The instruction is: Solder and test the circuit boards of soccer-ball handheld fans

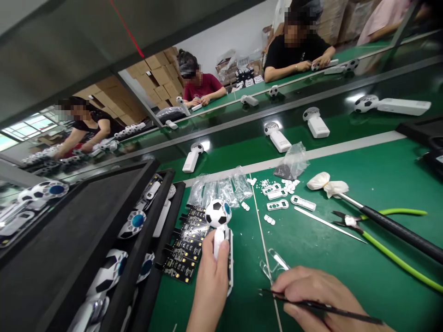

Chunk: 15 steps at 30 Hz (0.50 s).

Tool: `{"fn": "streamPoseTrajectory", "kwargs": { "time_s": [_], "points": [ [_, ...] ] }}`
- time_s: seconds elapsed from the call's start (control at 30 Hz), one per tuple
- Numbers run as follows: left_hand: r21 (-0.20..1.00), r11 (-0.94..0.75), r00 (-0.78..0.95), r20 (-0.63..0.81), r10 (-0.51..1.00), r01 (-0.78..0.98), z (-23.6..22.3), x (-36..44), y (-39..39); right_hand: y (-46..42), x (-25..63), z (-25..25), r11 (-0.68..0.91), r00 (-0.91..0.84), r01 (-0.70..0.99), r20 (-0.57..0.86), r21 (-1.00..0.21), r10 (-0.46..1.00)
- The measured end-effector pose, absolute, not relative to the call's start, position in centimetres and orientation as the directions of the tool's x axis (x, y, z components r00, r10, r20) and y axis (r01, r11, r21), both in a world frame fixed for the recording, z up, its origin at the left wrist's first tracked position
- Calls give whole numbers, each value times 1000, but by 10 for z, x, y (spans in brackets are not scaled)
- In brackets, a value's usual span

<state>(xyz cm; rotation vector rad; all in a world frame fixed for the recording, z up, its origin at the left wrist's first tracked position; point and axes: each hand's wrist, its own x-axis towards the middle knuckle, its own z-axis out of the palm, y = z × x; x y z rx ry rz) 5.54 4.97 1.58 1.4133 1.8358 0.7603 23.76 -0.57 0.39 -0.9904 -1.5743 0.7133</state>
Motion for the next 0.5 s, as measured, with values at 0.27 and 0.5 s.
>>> {"fn": "streamPoseTrajectory", "kwargs": {
  "time_s": [0.27,0.5],
  "points": [
    [882,402,-230,-349,908,247,23,56,50,-3,246,4,502,-145,177,482,-847,864],
    [733,280,-170,-223,960,620,39,41,38,0,251,3,507,-166,186,482,-841,860]
  ]
}}
